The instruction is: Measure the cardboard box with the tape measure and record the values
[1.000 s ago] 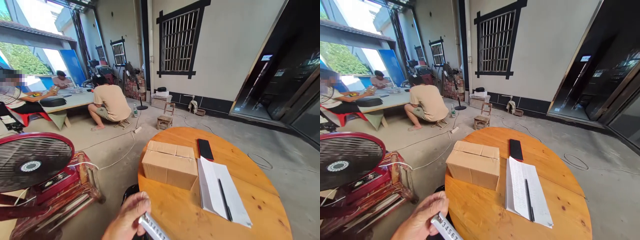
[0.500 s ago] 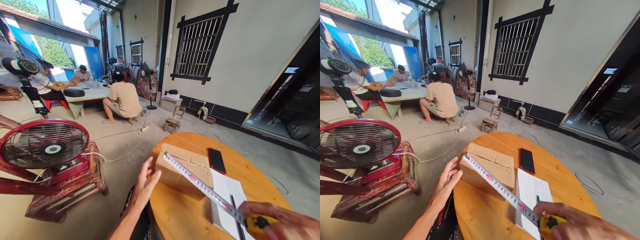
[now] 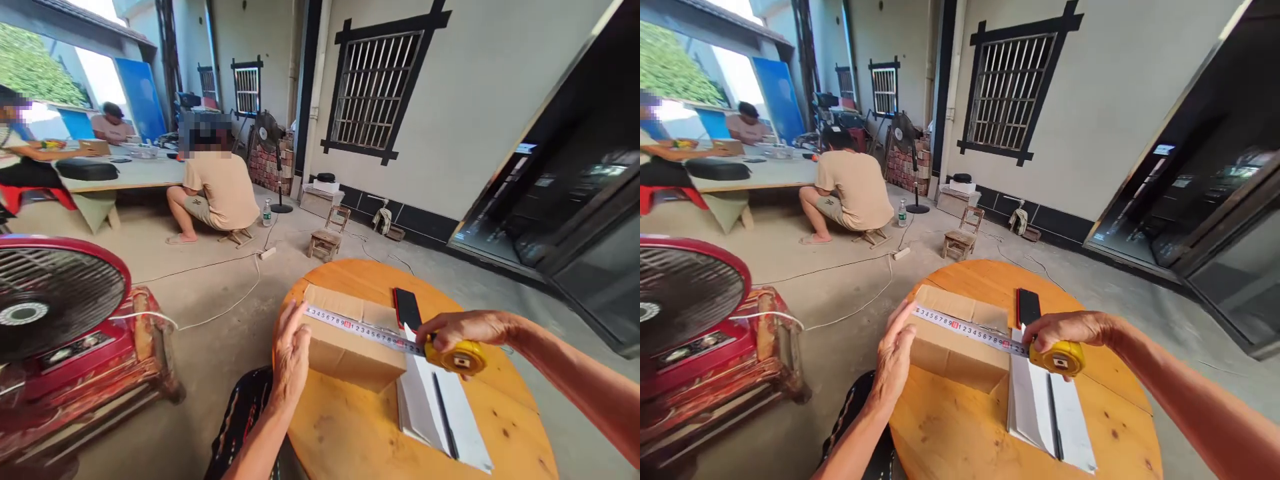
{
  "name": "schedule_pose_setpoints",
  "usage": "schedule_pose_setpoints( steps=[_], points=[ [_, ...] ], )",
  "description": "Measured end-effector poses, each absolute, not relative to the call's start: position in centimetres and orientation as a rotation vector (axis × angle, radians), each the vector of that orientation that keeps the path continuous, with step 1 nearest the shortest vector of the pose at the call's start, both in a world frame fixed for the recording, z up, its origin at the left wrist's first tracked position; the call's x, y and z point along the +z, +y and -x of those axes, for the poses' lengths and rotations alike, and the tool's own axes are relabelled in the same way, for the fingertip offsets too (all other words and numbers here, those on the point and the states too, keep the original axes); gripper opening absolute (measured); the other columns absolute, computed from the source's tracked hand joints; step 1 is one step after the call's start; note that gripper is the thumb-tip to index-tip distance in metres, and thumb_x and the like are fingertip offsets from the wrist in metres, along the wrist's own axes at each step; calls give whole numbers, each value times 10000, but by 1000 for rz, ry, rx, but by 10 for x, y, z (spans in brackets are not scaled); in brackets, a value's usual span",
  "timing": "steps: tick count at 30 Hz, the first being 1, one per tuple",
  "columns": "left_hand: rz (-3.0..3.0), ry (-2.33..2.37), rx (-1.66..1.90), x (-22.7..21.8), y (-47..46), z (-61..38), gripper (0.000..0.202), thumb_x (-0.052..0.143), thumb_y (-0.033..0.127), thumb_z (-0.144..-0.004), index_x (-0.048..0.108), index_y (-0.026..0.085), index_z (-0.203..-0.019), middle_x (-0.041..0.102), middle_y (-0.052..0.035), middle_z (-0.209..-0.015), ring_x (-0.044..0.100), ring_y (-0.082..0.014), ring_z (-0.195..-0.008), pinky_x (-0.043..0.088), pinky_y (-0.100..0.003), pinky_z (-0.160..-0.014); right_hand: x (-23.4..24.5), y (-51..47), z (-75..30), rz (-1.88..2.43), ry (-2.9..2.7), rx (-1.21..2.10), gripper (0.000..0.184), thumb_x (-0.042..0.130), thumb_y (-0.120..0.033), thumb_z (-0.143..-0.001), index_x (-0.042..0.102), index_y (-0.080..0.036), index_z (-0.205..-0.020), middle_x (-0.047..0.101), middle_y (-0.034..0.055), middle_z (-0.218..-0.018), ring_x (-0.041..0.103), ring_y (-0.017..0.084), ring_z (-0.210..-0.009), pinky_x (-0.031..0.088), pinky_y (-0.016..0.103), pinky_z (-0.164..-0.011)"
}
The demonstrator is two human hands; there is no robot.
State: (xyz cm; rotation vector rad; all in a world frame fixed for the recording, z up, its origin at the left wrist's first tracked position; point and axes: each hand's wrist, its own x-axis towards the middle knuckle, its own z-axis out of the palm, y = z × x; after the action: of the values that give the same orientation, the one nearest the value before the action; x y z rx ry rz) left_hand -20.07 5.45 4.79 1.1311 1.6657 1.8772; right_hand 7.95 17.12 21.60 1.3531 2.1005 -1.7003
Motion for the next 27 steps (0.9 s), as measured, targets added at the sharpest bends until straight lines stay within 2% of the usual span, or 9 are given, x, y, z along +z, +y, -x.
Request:
schedule_pose_setpoints(
  steps=[3,12,14,16,18,20,23,25,27],
  points=[
    [-1136,1698,1875,49,54,201,388,428,288,-926,609,252,-1268,464,-32,-1486,387,-216,-1396,301,-358,-1169,220,173,-78,-1309,2020,-1731,371,595,-234,-658,772,-112,-960,708,58,-773,641,144,-585,487,196,-449],
    [-1160,1749,1831,52,51,200,398,424,303,-931,607,254,-1281,474,-22,-1483,381,-218,-1403,298,-331,-1166,213,185,-87,-1225,2008,-1685,367,597,-255,-688,756,-160,-1005,688,32,-793,626,146,-589,527,231,-467],
    [-1138,1768,1838,54,50,198,433,420,297,-939,551,263,-1349,446,-18,-1506,364,-223,-1414,289,-333,-1170,214,186,-89,-1230,2061,-1652,344,608,-243,-675,769,-158,-967,695,35,-785,629,151,-609,515,224,-483],
    [-1078,1792,1868,57,50,195,507,433,298,-943,428,282,-1449,382,-23,-1548,343,-233,-1426,298,-344,-1167,216,180,-92,-1291,2124,-1644,326,639,-228,-656,776,-156,-943,709,48,-827,644,165,-660,516,227,-519],
    [-1041,1803,1915,56,50,193,571,452,311,-945,323,296,-1502,314,-33,-1582,312,-241,-1442,309,-359,-1161,215,162,-94,-1399,2148,-1762,337,684,-255,-663,763,-170,-980,715,58,-889,664,184,-711,535,251,-574],
    [-1080,1783,1939,52,52,192,522,456,337,-953,384,292,-1467,280,-40,-1595,298,-247,-1448,311,-367,-1160,207,130,-91,-1486,2071,-2055,377,706,-372,-712,721,-198,-1046,711,60,-902,683,206,-723,561,307,-632],
    [-1188,1701,1913,43,53,196,364,458,387,-954,610,257,-1258,391,-58,-1532,384,-249,-1399,340,-362,-1140,178,66,-79,-1553,1821,-2538,436,608,-589,-801,651,-233,-1050,701,67,-894,717,261,-781,574,378,-678],
    [-1217,1622,1889,38,53,200,341,477,409,-941,657,245,-1178,475,-70,-1468,436,-248,-1362,389,-355,-1104,153,26,-66,-1613,1767,-2636,507,496,-677,-839,643,-253,-1075,707,84,-951,721,279,-814,581,433,-722],
    [-1252,1570,1857,36,52,206,355,505,414,-919,650,243,-1194,495,-71,-1455,431,-253,-1367,400,-364,-1098,129,0,-50,-1503,2058,-2532,491,589,-688,-759,672,-286,-1029,711,66,-935,707,312,-862,585,487,-743]
  ],
)
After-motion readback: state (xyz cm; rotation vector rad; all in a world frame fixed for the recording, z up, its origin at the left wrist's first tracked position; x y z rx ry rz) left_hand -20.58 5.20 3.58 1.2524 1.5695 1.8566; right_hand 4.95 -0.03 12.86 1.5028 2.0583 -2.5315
